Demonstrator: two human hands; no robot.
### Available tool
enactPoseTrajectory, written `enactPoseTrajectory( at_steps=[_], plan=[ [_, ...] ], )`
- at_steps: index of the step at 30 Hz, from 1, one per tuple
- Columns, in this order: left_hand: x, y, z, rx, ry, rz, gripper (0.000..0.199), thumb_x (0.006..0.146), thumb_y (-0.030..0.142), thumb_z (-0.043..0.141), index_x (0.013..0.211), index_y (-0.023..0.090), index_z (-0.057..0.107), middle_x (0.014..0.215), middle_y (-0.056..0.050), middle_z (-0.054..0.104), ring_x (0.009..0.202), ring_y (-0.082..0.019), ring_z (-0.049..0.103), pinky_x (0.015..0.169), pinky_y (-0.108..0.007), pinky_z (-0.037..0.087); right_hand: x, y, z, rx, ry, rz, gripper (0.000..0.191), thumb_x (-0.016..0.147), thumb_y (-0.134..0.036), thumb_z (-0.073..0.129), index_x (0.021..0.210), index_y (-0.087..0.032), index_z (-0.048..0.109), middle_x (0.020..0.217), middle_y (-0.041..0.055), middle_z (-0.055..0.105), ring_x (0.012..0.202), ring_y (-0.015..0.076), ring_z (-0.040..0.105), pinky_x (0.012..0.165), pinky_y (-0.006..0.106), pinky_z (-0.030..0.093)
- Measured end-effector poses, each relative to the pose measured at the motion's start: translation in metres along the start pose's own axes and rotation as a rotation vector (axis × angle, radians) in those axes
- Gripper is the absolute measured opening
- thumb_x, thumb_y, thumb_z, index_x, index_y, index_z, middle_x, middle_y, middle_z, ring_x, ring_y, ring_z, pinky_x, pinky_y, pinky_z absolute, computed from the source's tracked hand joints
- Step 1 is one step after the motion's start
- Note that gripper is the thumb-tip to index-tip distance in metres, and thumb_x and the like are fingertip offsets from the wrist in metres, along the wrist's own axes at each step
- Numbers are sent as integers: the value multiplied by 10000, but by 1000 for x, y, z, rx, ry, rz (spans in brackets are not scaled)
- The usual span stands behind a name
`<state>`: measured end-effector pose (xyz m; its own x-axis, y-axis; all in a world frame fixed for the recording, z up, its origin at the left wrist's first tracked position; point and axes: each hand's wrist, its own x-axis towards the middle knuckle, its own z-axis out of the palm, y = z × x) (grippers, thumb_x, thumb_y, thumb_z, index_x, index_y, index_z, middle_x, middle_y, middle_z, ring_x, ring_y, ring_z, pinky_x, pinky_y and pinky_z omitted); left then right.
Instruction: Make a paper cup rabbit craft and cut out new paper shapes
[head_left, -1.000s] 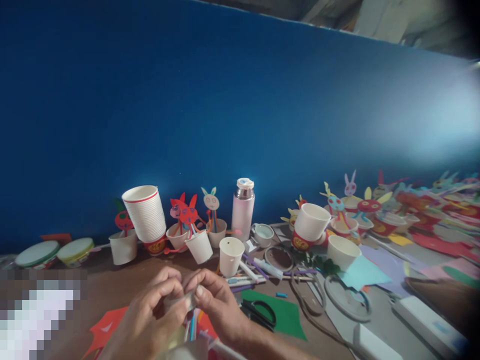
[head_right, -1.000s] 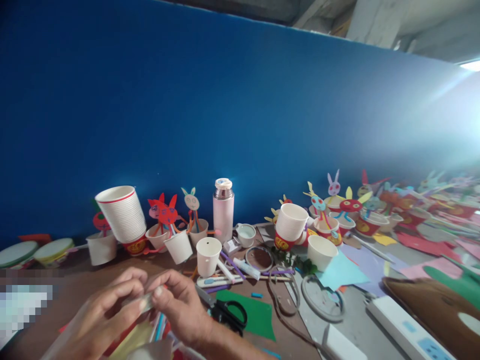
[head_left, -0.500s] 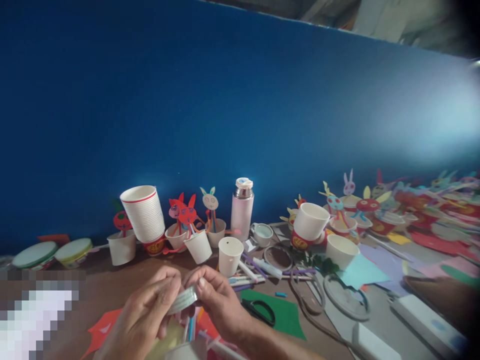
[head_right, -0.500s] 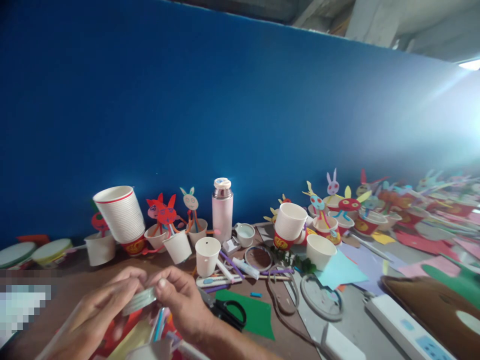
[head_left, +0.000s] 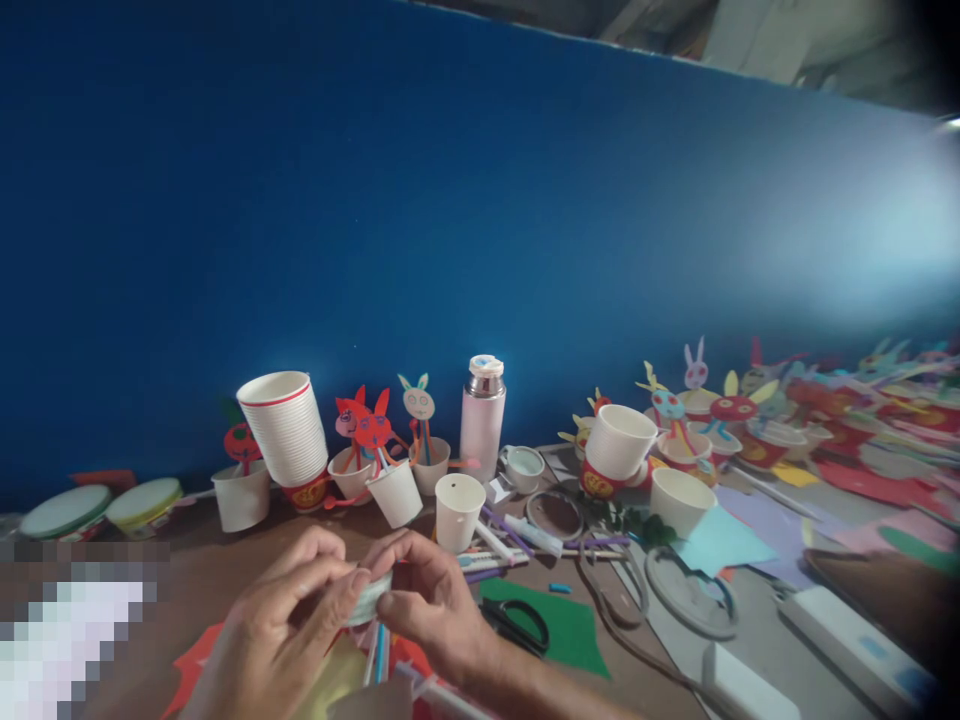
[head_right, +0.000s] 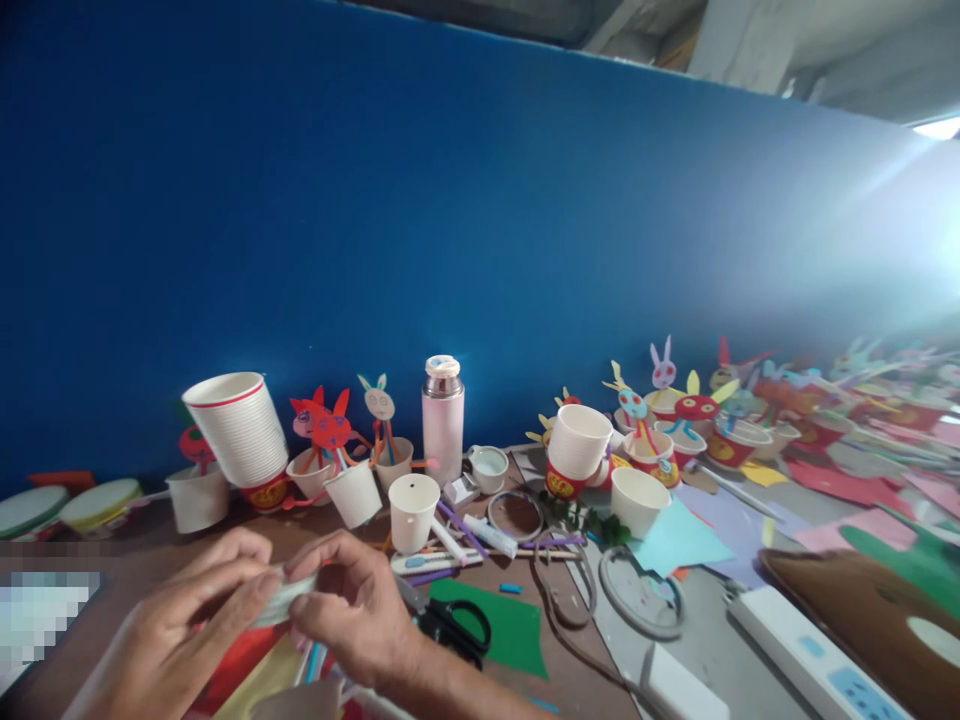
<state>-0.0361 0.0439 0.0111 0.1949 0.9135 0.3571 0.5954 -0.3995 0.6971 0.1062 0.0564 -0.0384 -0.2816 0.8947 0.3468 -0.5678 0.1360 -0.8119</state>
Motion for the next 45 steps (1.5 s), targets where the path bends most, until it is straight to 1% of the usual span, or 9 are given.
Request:
enactPoseTrajectory(
  at_steps=[5, 10, 16, 20, 24, 30, 34, 40, 45],
  plan=[
    [-3, 3, 6, 103, 4, 94, 226, 801, 349, 533, 645, 210, 618, 700, 18, 489, 578, -103, 518, 550, -143, 408, -1, -8, 2, -97, 3, 30, 259, 657, -349, 687, 749, -177, 517, 791, 8, 522, 687, 131, 486, 634, 249, 421],
    [-3, 4, 6, 146, -22, 146, 263, 840, 326, 480, 637, 204, 593, 666, 26, 460, 536, -87, 498, 536, -143, 403, -2, -14, 2, -174, 0, 29, 140, 614, -202, 608, 722, -167, 527, 774, 2, 538, 688, 123, 474, 634, 227, 406],
    [-3, -3, 3, 124, -15, 205, 324, 890, 331, 384, 654, 208, 569, 663, 25, 497, 569, -97, 520, 548, -143, 418, 0, -9, 3, -4, 6, 126, 168, 558, -160, 605, 715, -151, 547, 771, -6, 550, 563, 97, 522, 526, 211, 448],
    [-1, -12, 2, 155, -7, 250, 344, 902, 317, 348, 644, 203, 543, 626, 37, 462, 517, -90, 500, 516, -159, 405, 1, -3, 2, 80, -15, 101, 177, 552, -178, 656, 702, -138, 570, 812, 10, 563, 553, 97, 547, 540, 238, 488],
    [-1, -15, 4, 162, -17, 200, 380, 910, 330, 328, 620, 203, 537, 609, 46, 459, 492, -79, 507, 501, -161, 394, -1, -1, 1, 86, -37, 132, 195, 575, -206, 666, 729, -145, 562, 772, -3, 567, 503, 83, 537, 502, 214, 456],
    [-1, -16, 7, 192, -33, 227, 384, 912, 336, 325, 633, 202, 551, 608, 46, 458, 489, -76, 517, 494, -162, 386, -4, 0, 2, 18, 27, 202, 160, 603, -192, 624, 725, -155, 528, 657, -28, 547, 497, 91, 528, 460, 181, 396],
    [0, -16, 7, 185, -34, 224, 393, 915, 339, 318, 625, 199, 543, 607, 47, 463, 488, -74, 521, 497, -162, 385, -3, 0, 1, 18, 17, 200, 162, 574, -163, 588, 727, -152, 533, 604, -34, 549, 447, 90, 515, 438, 182, 382],
    [0, -15, 6, 218, 0, 229, 397, 910, 359, 332, 618, 200, 551, 593, 48, 461, 470, -69, 516, 467, -159, 370, -1, -1, 0, 22, -1, 205, 170, 557, -147, 552, 728, -151, 543, 580, -42, 550, 429, 88, 515, 449, 186, 392],
    [-1, -14, 8, 250, -2, 233, 411, 907, 366, 333, 599, 199, 546, 590, 47, 452, 463, -70, 521, 467, -161, 375, -3, -1, 3, 20, 41, 246, 135, 564, -162, 566, 689, -156, 517, 612, -34, 541, 488, 96, 529, 470, 190, 414]
  ],
)
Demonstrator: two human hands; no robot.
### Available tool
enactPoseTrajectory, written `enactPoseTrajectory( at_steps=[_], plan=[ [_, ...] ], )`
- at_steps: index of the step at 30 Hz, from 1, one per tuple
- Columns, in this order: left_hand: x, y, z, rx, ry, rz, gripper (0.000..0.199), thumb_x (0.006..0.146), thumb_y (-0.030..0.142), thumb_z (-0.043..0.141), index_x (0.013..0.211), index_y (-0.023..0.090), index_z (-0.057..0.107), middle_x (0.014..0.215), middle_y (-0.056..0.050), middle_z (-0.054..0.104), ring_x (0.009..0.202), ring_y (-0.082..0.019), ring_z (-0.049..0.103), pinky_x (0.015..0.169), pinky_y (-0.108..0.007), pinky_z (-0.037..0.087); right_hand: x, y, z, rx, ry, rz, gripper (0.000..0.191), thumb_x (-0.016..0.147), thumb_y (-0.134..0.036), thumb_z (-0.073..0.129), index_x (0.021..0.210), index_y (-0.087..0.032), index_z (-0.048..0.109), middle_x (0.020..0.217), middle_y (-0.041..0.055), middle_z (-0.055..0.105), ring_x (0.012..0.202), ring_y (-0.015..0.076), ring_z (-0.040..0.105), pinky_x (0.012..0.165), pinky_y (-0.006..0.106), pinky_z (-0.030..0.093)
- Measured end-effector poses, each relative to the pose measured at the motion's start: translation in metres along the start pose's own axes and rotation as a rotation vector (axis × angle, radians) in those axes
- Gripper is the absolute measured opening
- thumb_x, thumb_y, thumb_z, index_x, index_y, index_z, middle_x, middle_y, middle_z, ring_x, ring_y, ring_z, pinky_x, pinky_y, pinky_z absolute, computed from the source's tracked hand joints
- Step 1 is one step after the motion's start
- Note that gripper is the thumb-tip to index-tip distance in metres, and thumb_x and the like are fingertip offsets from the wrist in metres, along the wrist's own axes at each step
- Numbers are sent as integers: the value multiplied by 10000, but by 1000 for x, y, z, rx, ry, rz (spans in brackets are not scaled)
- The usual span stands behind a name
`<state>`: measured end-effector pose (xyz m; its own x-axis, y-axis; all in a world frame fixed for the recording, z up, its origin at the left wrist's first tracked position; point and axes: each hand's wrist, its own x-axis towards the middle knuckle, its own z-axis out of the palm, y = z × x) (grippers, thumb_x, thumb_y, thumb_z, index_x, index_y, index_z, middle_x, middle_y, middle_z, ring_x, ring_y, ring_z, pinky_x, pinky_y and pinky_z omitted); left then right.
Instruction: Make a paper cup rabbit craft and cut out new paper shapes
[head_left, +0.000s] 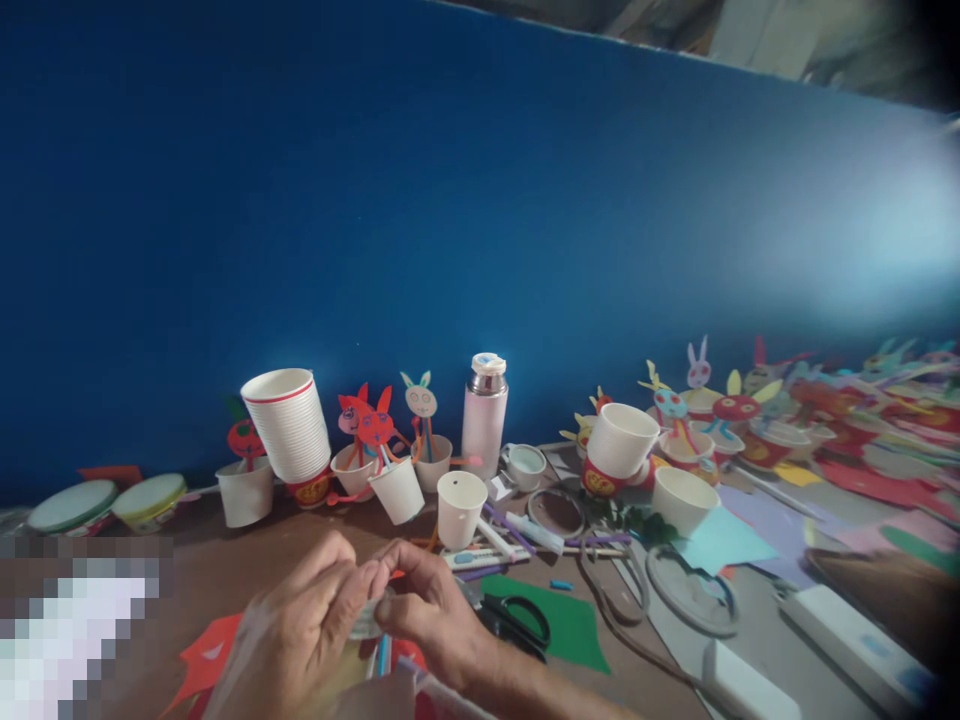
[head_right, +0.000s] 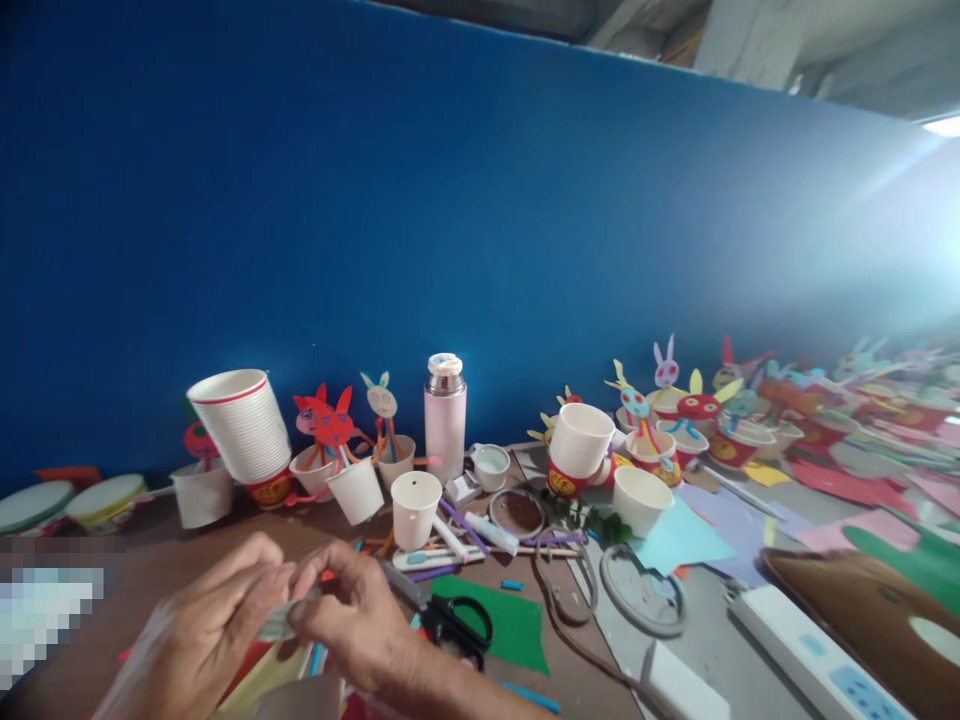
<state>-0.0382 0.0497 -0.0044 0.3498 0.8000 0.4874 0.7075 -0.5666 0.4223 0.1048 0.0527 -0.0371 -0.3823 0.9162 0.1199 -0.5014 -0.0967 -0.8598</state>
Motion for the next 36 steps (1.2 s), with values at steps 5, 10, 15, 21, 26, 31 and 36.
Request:
enactPoseTrajectory(
  at_steps=[5, 10, 15, 21, 26, 31, 36],
  plan=[
    [0, -2, 1, -29, -1, 2, 397, 910, 354, 330, 618, 205, 555, 591, 50, 461, 476, -72, 526, 480, -162, 378, 1, 3, -2, -13, -25, -40, 185, 537, -135, 515, 720, -158, 528, 635, -28, 562, 455, 91, 517, 439, 184, 417],
    [1, -4, -2, -48, -10, -42, 392, 900, 343, 350, 588, 197, 536, 575, 49, 463, 471, -78, 512, 482, -159, 382, 3, 4, -4, 38, -61, -67, 184, 537, -134, 512, 718, -146, 544, 578, -37, 544, 379, 68, 467, 436, 189, 423],
    [4, -13, 0, -124, 59, -89, 388, 889, 338, 368, 558, 197, 511, 543, 49, 492, 490, -94, 515, 514, -152, 409, 4, 3, -4, 55, -74, -19, 211, 589, -226, 633, 764, -132, 561, 545, -24, 559, 420, 99, 528, 461, 208, 425],
    [4, -17, 2, -202, 42, -219, 441, 873, 416, 383, 509, 203, 512, 510, 41, 539, 479, -117, 541, 496, -158, 444, 5, 12, -12, 53, -116, 1, 324, 594, -300, 726, 815, -146, 546, 566, -11, 594, 466, 123, 566, 456, 216, 430],
    [4, -15, 5, -175, 44, -190, 474, 867, 461, 362, 522, 205, 563, 500, 30, 552, 469, -123, 541, 462, -165, 433, 6, 14, -14, 11, -95, 45, 298, 583, -270, 717, 781, -155, 526, 588, -21, 598, 434, 97, 548, 437, 189, 407],
    [4, -4, 4, -141, -4, -216, 428, 877, 417, 356, 572, 201, 563, 536, 42, 516, 495, -111, 553, 493, -171, 415, 4, 9, -7, -20, -33, 78, 265, 538, -231, 677, 722, -163, 499, 530, -48, 558, 397, 85, 513, 397, 162, 367],
    [4, 2, 3, -160, 13, -230, 440, 872, 429, 365, 536, 203, 537, 528, 49, 491, 475, -101, 525, 478, -170, 393, 3, 7, -6, -72, -21, 89, 260, 556, -253, 664, 734, -166, 494, 512, -55, 545, 385, 80, 489, 401, 170, 363]
  ],
)
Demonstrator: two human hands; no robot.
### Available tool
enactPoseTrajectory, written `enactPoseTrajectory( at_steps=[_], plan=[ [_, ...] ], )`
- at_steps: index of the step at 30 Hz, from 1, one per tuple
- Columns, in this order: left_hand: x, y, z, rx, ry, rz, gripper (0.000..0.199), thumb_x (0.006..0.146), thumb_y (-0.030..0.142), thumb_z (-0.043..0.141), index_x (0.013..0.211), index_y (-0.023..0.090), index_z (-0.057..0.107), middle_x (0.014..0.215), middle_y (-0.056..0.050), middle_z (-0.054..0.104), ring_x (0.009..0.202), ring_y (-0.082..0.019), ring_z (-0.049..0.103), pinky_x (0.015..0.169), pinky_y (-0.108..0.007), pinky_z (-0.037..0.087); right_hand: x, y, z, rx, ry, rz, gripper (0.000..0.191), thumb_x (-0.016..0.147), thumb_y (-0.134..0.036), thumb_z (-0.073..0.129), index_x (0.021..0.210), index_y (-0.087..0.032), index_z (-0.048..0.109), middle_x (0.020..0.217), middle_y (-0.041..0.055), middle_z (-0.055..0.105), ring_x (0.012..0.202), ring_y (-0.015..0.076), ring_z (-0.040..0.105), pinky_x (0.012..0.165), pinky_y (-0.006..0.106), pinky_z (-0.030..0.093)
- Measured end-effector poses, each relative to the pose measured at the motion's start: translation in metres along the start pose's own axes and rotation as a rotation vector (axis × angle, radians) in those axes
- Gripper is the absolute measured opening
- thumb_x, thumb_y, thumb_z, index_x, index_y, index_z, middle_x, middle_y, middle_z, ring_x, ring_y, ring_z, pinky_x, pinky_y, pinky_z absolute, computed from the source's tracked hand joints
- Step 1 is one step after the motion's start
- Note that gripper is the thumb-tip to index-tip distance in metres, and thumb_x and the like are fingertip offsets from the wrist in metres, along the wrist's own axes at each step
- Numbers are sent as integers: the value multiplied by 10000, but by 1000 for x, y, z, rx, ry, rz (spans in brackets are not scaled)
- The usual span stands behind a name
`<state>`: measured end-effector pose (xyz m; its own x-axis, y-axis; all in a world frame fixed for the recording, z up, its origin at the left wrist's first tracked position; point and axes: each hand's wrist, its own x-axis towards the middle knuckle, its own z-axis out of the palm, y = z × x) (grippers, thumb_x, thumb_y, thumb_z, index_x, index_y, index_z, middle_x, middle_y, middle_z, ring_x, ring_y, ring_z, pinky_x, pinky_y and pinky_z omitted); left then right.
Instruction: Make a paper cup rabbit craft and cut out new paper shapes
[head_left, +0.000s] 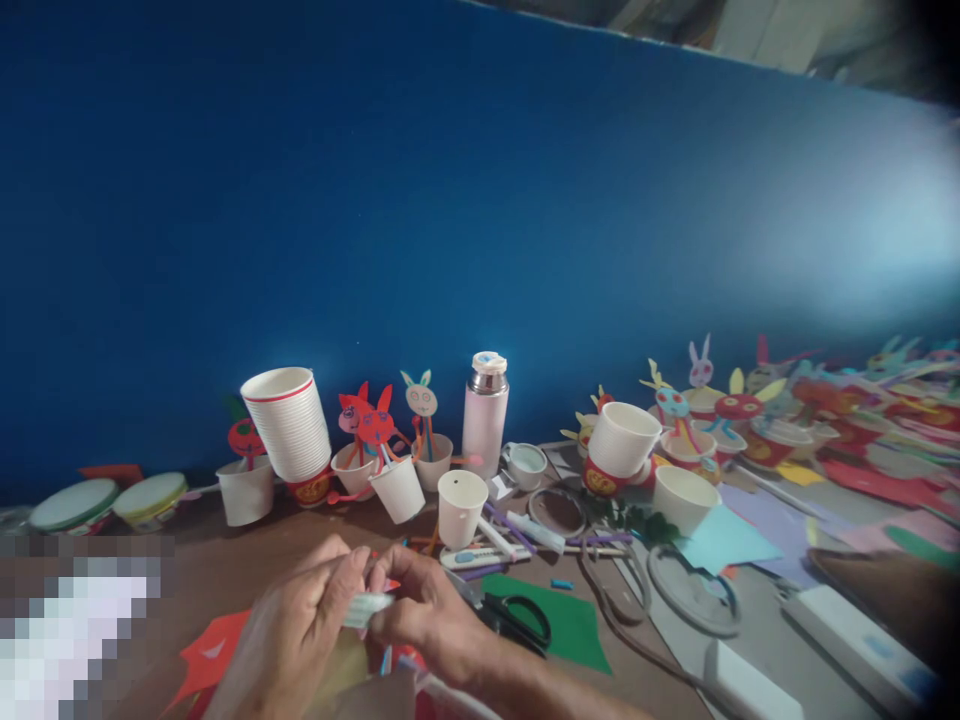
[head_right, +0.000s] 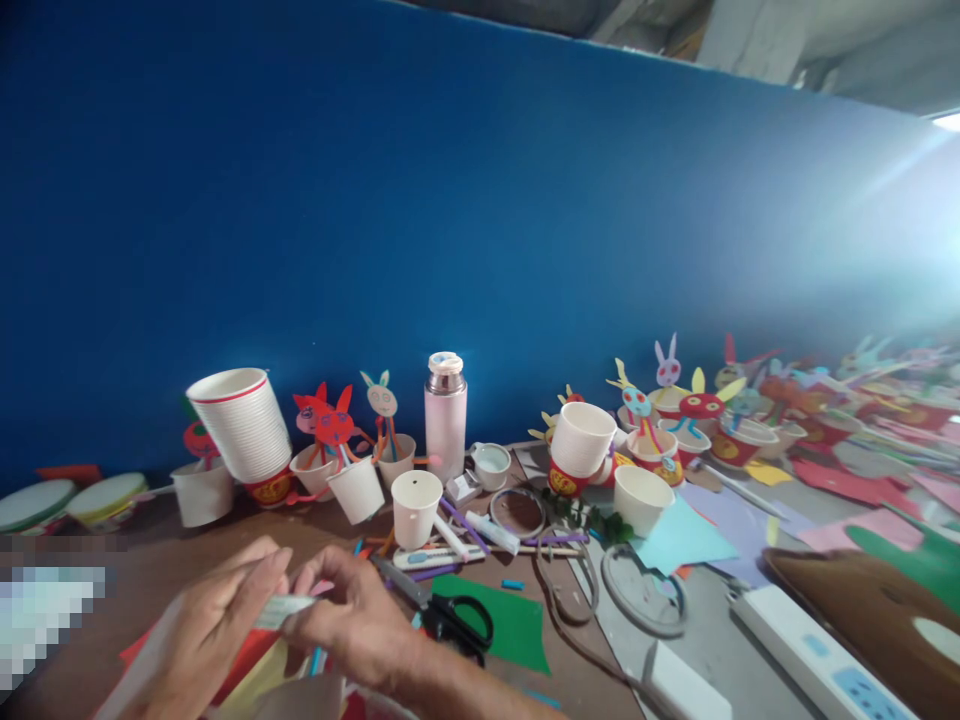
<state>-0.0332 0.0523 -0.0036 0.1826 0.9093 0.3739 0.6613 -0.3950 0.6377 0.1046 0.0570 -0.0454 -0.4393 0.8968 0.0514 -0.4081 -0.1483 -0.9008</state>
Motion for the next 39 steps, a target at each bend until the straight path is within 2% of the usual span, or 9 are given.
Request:
enactPoseTrajectory(
  at_steps=[6, 13, 21, 28, 32, 37, 39],
  plan=[
    [3, -6, -2, -47, 34, -10, 489, 865, 480, 361, 494, 209, 526, 500, 35, 528, 456, -114, 529, 456, -158, 426, 1, 1, -6, 96, -55, -5, 277, 548, -270, 696, 742, -138, 549, 552, -15, 587, 418, 103, 532, 428, 197, 404],
    [5, -14, -5, -66, -2, 4, 463, 859, 469, 371, 482, 222, 477, 478, 37, 528, 480, -129, 565, 494, -148, 479, 0, 4, -11, 147, -87, -1, 397, 540, -330, 772, 821, -113, 594, 557, -2, 591, 441, 113, 556, 444, 207, 424],
    [2, -1, -10, -41, 13, 11, 422, 875, 418, 352, 517, 226, 466, 504, 46, 515, 456, -115, 553, 462, -145, 465, -1, -2, -9, 72, -96, -6, 296, 596, -322, 737, 750, -108, 603, 553, 1, 575, 461, 114, 552, 439, 200, 416],
    [-1, 7, -13, -40, 73, 60, 440, 875, 431, 352, 508, 235, 497, 488, 40, 540, 454, -124, 554, 453, -144, 466, 1, -3, -3, 68, -130, -98, 331, 561, -387, 751, 677, -135, 570, 826, 48, 597, 527, 104, 557, 434, 206, 424],
    [-2, 4, -7, -57, 69, 64, 438, 879, 436, 355, 537, 230, 536, 506, 39, 551, 480, -124, 566, 485, -143, 469, 2, -4, 0, 79, -75, -98, 334, 522, -381, 762, 618, -135, 558, 766, 22, 578, 525, 85, 521, 461, 201, 409],
    [-5, 2, 0, -79, 38, 47, 467, 876, 479, 345, 548, 224, 558, 513, 36, 564, 496, -121, 568, 500, -135, 466, 2, -9, 6, 0, 52, -32, 242, 537, -299, 704, 558, -140, 523, 545, -41, 491, 404, 54, 429, 389, 172, 343],
    [-5, 2, 1, -102, 39, 41, 471, 873, 490, 343, 551, 226, 564, 512, 38, 577, 498, -122, 571, 490, -134, 467, 2, -10, 7, -35, 78, 0, 225, 538, -297, 682, 556, -142, 520, 518, -48, 471, 373, 52, 414, 367, 172, 331]
  ],
)
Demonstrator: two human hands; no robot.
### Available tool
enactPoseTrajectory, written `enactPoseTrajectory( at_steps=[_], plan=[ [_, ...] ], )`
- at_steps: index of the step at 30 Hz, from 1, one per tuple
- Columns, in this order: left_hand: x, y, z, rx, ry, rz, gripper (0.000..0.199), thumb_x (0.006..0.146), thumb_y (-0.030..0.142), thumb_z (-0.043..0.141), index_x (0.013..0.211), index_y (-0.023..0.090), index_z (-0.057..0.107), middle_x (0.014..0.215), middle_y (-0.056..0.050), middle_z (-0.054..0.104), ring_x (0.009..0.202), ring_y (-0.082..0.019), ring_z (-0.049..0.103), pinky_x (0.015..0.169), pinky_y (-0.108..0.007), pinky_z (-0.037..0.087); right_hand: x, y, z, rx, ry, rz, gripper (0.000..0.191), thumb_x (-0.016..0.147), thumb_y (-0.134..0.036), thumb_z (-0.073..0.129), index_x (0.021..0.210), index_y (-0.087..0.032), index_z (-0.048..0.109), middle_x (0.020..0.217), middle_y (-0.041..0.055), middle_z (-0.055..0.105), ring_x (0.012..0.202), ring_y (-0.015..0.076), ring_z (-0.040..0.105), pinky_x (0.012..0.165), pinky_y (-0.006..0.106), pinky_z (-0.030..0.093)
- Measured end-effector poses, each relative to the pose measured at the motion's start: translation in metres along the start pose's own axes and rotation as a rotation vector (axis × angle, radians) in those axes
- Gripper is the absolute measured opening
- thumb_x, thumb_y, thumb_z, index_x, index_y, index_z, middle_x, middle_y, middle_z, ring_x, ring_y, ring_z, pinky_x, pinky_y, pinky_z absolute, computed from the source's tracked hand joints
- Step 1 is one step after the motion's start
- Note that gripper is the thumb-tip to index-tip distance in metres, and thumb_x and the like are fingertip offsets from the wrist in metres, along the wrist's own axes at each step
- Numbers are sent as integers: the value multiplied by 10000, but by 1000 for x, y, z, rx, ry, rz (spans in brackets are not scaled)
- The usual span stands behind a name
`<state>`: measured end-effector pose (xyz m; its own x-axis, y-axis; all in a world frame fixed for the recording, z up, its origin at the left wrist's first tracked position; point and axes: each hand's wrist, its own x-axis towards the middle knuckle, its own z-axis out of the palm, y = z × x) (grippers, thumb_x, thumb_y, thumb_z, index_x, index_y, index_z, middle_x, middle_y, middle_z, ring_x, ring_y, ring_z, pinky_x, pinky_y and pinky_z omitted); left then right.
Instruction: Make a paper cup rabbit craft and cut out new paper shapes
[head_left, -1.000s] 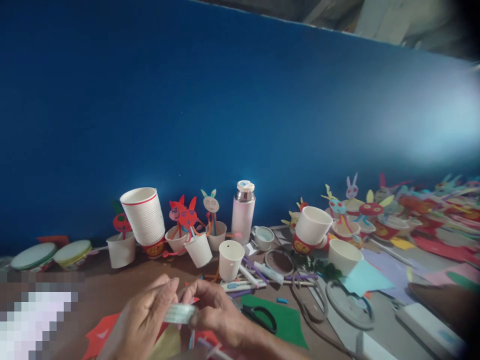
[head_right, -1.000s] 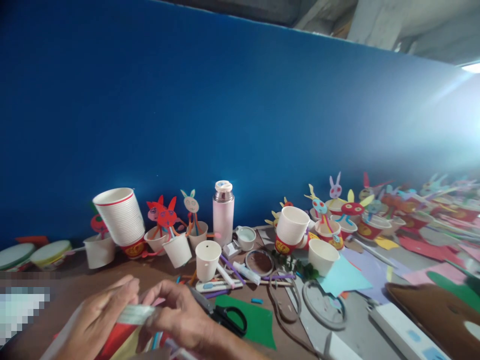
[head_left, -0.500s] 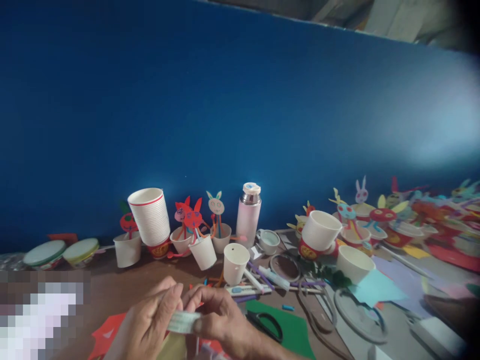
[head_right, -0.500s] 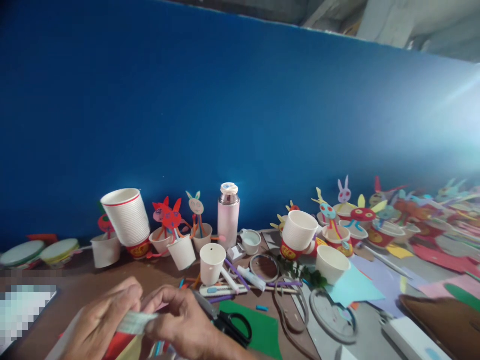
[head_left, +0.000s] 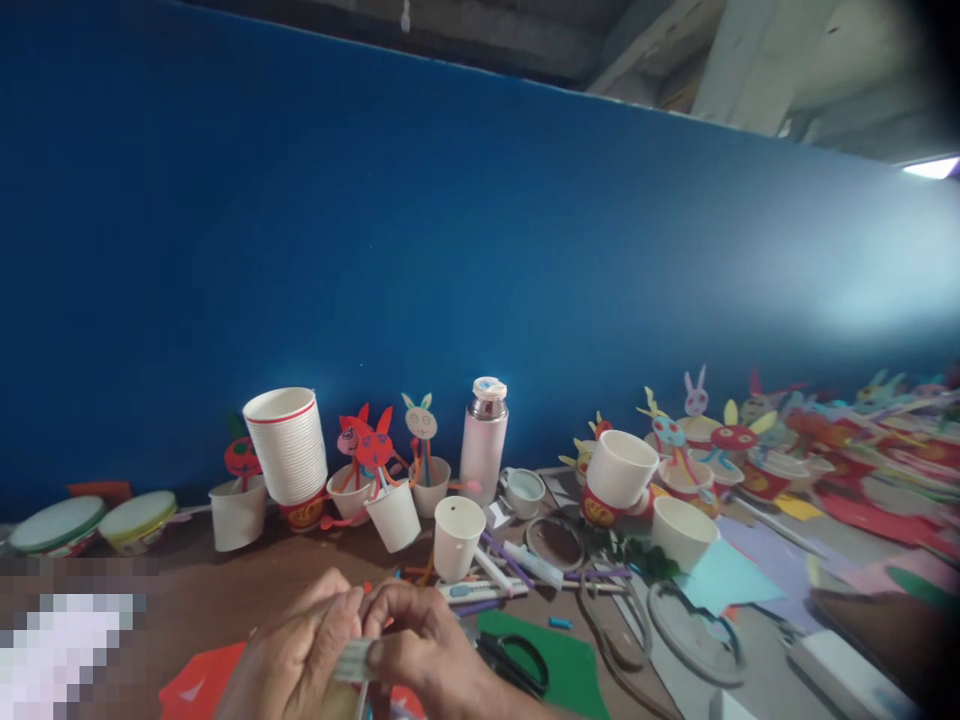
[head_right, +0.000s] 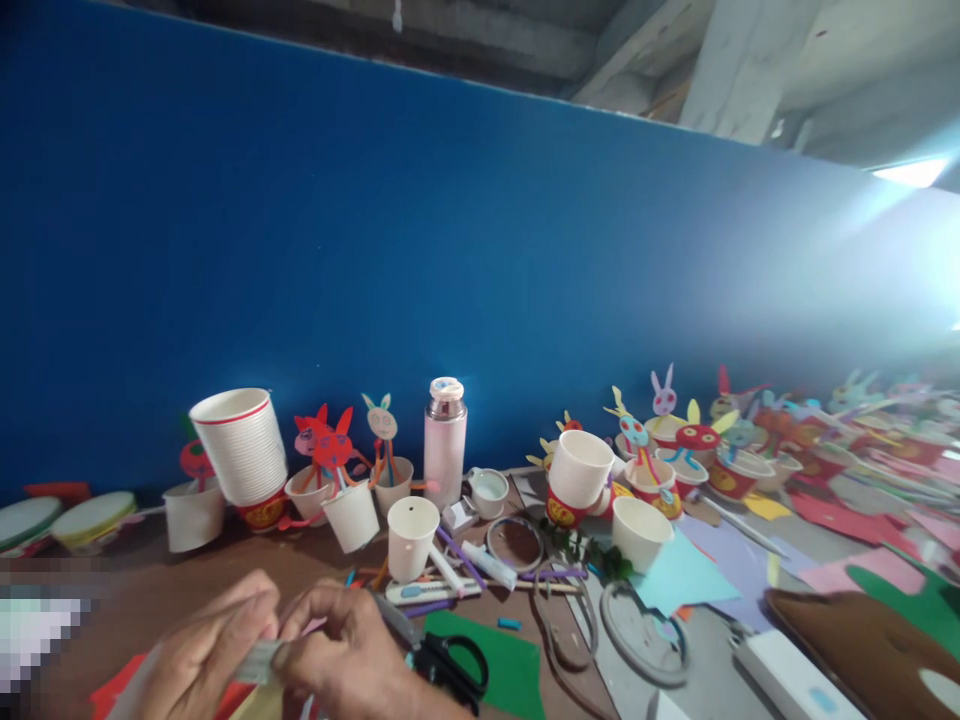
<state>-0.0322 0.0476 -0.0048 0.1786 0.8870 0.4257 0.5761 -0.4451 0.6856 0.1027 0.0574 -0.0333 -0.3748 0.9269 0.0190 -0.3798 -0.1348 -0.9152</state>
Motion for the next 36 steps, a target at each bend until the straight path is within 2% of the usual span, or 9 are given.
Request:
enactPoseTrajectory(
  at_steps=[3, 8, 13, 19, 26, 31, 36],
  plan=[
    [2, 0, -3, -15, 8, 1, 463, 869, 490, 350, 547, 230, 556, 517, 40, 581, 492, -123, 575, 475, -138, 470, 0, 1, -2, 2, -24, -19, 246, 546, -324, 687, 564, -135, 530, 593, -16, 514, 419, 67, 466, 386, 178, 356],
    [6, -1, -14, -15, 6, 9, 452, 867, 467, 369, 514, 227, 516, 501, 41, 562, 494, -125, 586, 508, -140, 487, 1, 9, -10, 127, -176, -112, 286, 564, -366, 701, 679, -123, 604, 655, 25, 566, 532, 135, 548, 421, 209, 406],
    [6, 7, -18, -47, -15, 20, 445, 872, 423, 357, 507, 222, 515, 497, 37, 551, 462, -119, 557, 468, -149, 470, 3, 11, -13, 134, -188, -165, 246, 549, -307, 743, 671, -119, 643, 814, 44, 596, 639, 132, 563, 514, 221, 449],
    [7, 24, -20, -47, -8, 5, 463, 864, 408, 368, 454, 232, 488, 460, 34, 520, 460, -127, 515, 482, -165, 460, -1, 3, -10, 163, -229, -169, 258, 560, -318, 764, 689, -123, 654, 842, 40, 594, 587, 108, 549, 431, 194, 460],
    [5, 16, -16, -46, -57, -4, 430, 866, 411, 360, 498, 235, 496, 500, 34, 533, 477, -128, 521, 481, -157, 448, -2, -1, -6, 157, -204, -177, 237, 574, -307, 756, 641, -115, 634, 815, 39, 593, 533, 91, 550, 386, 179, 473],
    [0, 9, -12, -41, -76, -4, 382, 869, 374, 369, 559, 221, 531, 561, 23, 556, 554, -138, 562, 547, -160, 457, -1, 0, -2, 155, -119, -123, 265, 510, -300, 747, 560, -115, 563, 680, 8, 558, 422, 71, 512, 328, 171, 432],
    [2, 13, -12, -57, -47, -36, 380, 850, 386, 395, 532, 227, 529, 530, 29, 531, 502, -135, 531, 495, -166, 442, -4, -9, 3, 68, -61, -48, 160, 544, -260, 636, 539, -132, 539, 565, -19, 502, 395, 75, 475, 315, 165, 389]
  ],
)
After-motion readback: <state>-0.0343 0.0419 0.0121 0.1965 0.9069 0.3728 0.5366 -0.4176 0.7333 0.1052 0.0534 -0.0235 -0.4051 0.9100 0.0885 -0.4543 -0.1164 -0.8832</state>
